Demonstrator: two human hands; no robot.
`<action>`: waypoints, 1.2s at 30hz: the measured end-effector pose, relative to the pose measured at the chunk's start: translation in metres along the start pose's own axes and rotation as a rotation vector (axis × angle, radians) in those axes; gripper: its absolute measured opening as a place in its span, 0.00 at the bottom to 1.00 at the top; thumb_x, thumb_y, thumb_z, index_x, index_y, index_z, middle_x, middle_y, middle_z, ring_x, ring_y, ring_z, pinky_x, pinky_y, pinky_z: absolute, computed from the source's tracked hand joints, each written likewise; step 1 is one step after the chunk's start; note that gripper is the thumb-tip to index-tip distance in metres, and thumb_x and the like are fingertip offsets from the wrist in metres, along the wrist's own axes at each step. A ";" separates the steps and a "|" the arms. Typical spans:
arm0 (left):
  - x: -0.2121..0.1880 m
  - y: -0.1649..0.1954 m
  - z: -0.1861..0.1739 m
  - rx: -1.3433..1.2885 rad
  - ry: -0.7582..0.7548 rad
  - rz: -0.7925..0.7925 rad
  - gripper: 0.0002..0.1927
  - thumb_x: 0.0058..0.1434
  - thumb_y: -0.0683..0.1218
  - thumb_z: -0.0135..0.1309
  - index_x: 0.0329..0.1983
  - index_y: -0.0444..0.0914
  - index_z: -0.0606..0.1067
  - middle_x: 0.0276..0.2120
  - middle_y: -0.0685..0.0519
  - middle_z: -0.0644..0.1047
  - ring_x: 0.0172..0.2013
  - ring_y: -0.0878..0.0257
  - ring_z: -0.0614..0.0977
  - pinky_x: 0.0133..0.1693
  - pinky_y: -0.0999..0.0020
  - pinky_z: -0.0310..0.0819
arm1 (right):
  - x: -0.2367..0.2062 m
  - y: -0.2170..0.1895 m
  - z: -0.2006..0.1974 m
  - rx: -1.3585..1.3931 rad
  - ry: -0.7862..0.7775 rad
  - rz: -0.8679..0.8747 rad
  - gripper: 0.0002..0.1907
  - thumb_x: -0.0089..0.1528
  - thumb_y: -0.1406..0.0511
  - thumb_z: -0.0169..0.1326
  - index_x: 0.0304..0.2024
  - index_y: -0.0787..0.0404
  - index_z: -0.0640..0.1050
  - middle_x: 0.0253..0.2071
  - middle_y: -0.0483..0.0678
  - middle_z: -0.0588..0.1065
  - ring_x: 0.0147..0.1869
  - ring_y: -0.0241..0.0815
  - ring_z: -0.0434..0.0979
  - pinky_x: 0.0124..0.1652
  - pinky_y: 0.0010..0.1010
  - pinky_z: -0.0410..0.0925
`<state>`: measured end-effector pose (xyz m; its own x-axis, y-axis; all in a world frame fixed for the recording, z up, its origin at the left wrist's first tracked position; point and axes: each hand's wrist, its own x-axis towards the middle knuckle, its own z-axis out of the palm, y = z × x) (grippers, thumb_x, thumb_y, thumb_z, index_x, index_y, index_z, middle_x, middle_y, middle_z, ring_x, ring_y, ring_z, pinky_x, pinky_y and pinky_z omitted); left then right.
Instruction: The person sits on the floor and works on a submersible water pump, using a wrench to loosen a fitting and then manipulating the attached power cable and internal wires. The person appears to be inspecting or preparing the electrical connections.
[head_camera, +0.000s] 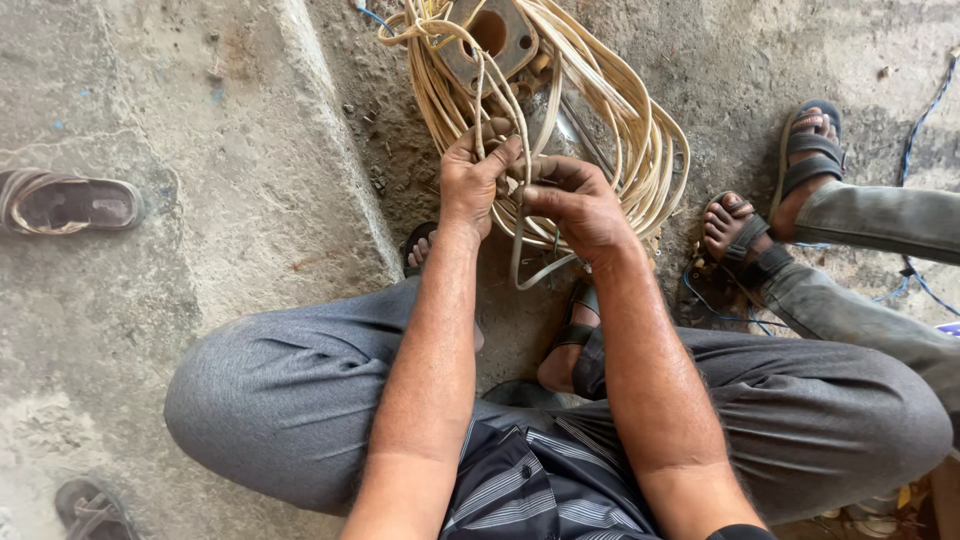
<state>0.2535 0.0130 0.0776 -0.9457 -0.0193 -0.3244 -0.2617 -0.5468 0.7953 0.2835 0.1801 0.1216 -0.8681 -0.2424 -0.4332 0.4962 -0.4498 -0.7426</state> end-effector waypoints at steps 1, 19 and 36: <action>0.001 0.000 -0.001 -0.019 0.011 -0.008 0.11 0.59 0.39 0.67 0.44 0.38 0.81 0.35 0.54 0.83 0.36 0.65 0.85 0.37 0.72 0.84 | 0.002 0.001 0.002 0.012 0.003 0.016 0.14 0.60 0.67 0.67 0.47 0.65 0.82 0.40 0.49 0.82 0.42 0.40 0.83 0.46 0.36 0.79; -0.017 0.033 -0.003 -0.119 -0.066 -0.117 0.09 0.63 0.41 0.54 0.45 0.35 0.80 0.28 0.52 0.79 0.27 0.65 0.81 0.32 0.70 0.81 | 0.023 -0.024 0.009 -0.262 0.041 -0.008 0.15 0.59 0.67 0.68 0.46 0.62 0.79 0.32 0.45 0.80 0.31 0.32 0.76 0.29 0.25 0.70; -0.007 0.007 -0.015 0.018 0.004 -0.098 0.05 0.64 0.42 0.62 0.42 0.38 0.79 0.35 0.53 0.80 0.36 0.67 0.80 0.41 0.71 0.78 | 0.019 -0.014 0.030 -0.724 0.167 -0.122 0.14 0.60 0.68 0.66 0.43 0.65 0.75 0.35 0.50 0.79 0.39 0.38 0.82 0.38 0.30 0.77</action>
<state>0.2610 -0.0030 0.0781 -0.9149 0.0302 -0.4026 -0.3559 -0.5312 0.7689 0.2595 0.1559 0.1394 -0.9325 -0.0672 -0.3549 0.3322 0.2261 -0.9157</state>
